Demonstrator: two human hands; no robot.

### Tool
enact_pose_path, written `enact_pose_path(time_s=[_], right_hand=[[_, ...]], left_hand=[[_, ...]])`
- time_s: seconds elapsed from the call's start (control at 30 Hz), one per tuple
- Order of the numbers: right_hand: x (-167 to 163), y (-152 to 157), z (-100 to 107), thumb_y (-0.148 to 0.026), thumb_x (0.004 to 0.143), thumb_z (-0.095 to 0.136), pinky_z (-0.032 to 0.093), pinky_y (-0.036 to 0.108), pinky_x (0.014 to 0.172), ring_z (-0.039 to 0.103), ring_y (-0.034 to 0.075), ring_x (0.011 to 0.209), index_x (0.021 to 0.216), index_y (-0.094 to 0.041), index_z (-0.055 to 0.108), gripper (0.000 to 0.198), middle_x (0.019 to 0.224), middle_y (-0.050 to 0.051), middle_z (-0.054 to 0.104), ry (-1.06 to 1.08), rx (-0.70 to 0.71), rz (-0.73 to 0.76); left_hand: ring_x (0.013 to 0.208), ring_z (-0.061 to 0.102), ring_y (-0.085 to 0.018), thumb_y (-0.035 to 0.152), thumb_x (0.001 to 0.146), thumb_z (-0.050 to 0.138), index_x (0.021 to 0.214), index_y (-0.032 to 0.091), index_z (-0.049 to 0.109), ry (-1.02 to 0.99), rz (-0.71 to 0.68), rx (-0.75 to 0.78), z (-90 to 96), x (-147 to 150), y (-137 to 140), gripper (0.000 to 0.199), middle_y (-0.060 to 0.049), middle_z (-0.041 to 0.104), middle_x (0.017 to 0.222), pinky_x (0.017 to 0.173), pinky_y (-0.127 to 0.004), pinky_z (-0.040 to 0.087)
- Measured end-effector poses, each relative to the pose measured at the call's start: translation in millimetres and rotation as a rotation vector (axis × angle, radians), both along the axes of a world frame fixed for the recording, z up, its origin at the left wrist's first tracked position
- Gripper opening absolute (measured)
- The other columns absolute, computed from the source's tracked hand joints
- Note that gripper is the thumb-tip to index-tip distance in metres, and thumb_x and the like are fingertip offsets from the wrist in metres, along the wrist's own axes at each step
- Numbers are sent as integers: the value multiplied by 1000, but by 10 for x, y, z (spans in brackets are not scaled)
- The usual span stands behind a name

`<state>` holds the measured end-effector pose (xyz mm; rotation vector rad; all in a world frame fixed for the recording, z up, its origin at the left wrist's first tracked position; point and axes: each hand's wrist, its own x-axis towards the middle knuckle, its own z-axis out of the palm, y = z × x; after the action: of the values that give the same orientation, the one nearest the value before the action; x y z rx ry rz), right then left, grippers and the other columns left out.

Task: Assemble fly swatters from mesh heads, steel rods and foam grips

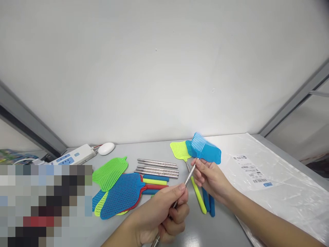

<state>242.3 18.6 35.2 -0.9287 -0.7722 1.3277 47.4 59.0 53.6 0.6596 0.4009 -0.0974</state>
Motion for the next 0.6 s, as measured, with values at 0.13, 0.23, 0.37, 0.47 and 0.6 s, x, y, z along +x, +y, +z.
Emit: enact_pose_path(time_s=[0.13,0.23,0.37,0.47,0.6], right_hand=[[-34,-12,-3,-37,83,70,37,21,47,38,6,44,82,-19,62,20,51,-7,48,-47,33,37],[-20,-11,10,-37,83,69,37,22,48,38,7,46,81,-19,62,20,53,-6,48,-72,18,58],[85,49,7,-46,90,57,37,24,51,42,9,50,89,-19,64,28,58,-4,48,-228,40,64],[213,127,-26,-49,95,43,42,29,61,50,13,62,92,-20,65,36,69,0,55,-625,96,-109],[309,195,-140,-50,86,59,39,47,95,53,29,110,119,-22,61,43,117,11,62,-1374,200,-136]], left_hand=[[39,9,-4,54,94,38,74,23,33,-6,-23,-3,-19,-5,11,38,9,22,54,33,-13,6],[39,8,-4,53,94,40,73,23,33,-1,-15,-5,-36,0,27,38,9,22,55,33,-12,7],[40,7,-4,53,93,42,72,22,33,18,10,-23,-35,-6,52,38,9,21,55,32,-11,8],[40,7,-5,53,92,43,72,22,36,5,57,-47,-35,-7,67,38,8,23,55,29,-10,10],[38,11,-6,48,94,38,69,21,41,-41,160,-44,-98,28,89,37,7,29,55,24,-13,24]])
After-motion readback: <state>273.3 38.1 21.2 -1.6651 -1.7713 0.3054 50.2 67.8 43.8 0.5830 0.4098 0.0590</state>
